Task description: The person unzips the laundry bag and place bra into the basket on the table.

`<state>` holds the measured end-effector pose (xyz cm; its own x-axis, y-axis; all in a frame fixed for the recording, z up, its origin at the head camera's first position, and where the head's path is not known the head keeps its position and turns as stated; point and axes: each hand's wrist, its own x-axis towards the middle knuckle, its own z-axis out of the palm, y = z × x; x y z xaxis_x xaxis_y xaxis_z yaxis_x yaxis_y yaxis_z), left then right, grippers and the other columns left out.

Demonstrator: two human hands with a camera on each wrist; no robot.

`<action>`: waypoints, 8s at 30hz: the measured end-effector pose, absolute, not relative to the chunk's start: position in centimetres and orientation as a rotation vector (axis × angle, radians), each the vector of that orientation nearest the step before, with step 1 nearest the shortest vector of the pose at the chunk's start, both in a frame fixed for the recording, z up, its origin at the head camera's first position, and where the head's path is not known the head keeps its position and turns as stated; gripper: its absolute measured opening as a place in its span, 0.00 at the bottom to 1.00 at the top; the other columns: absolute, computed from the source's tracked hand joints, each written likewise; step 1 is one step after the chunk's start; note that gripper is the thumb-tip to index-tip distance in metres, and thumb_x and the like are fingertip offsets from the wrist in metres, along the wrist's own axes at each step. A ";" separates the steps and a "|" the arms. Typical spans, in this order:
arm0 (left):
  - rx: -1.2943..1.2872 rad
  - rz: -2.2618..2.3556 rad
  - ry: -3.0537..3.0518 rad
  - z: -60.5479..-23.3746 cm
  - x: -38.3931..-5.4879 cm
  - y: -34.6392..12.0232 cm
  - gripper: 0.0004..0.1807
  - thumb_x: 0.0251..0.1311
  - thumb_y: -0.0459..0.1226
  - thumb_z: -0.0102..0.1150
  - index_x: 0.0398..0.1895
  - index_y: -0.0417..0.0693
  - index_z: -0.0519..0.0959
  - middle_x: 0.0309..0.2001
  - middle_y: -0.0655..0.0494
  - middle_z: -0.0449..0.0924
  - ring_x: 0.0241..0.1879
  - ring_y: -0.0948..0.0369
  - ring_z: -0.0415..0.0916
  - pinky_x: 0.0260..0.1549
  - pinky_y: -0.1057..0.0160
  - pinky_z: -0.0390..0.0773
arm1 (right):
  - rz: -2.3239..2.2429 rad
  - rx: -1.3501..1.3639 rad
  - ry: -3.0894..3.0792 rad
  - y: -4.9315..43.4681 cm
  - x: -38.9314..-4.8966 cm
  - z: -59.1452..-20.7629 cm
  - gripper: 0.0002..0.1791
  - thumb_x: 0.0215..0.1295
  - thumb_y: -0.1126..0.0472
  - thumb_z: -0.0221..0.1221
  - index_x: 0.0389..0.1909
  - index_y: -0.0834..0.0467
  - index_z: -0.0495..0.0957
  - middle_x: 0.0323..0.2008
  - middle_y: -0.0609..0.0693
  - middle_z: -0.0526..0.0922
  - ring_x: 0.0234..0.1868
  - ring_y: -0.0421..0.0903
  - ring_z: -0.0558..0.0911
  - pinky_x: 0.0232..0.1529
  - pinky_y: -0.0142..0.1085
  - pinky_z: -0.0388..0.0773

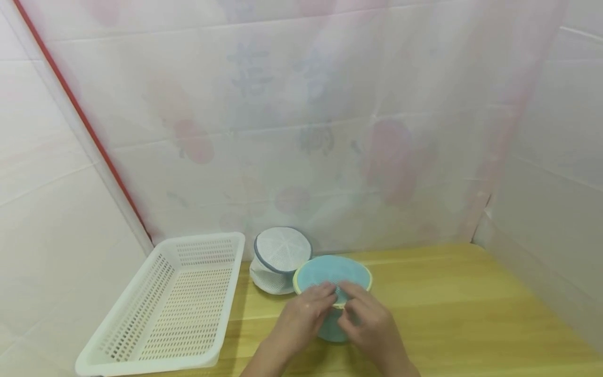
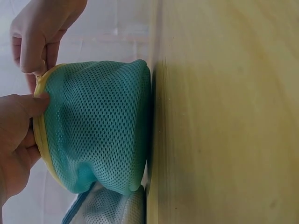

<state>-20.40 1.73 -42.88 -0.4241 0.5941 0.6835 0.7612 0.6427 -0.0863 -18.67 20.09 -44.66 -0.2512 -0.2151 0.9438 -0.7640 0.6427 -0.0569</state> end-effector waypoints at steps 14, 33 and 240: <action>-1.069 -0.351 -2.194 -43.1 -20.8 1.9 0.10 0.61 0.38 0.65 0.45 0.54 0.87 0.54 0.60 0.83 0.55 0.67 0.80 0.56 0.70 0.77 | 0.599 0.731 -1.815 22.1 -18.9 -44.3 0.09 0.54 0.63 0.52 0.17 0.54 0.75 0.43 0.57 0.88 0.46 0.47 0.86 0.56 0.15 0.70; -1.086 -0.422 -2.360 -42.7 -24.5 1.4 0.12 0.62 0.35 0.64 0.48 0.52 0.86 0.57 0.59 0.82 0.58 0.65 0.78 0.54 0.69 0.79 | 0.594 0.588 -1.902 23.4 -19.5 -45.4 0.05 0.49 0.63 0.55 0.19 0.52 0.76 0.43 0.55 0.88 0.41 0.52 0.87 0.49 0.13 0.73; -1.116 -0.474 -2.388 -42.1 -20.8 1.8 0.10 0.58 0.38 0.68 0.44 0.52 0.88 0.55 0.61 0.83 0.61 0.66 0.76 0.62 0.64 0.74 | 0.544 0.679 -1.875 21.3 -18.2 -45.0 0.16 0.62 0.58 0.48 0.18 0.55 0.78 0.40 0.53 0.88 0.37 0.51 0.88 0.44 0.17 0.78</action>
<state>-20.80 1.79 -42.12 -0.5653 0.6249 0.5385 0.7833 0.6113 0.1128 -18.23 21.26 -44.96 -0.3169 -0.2089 0.9252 -0.6713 0.7385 -0.0632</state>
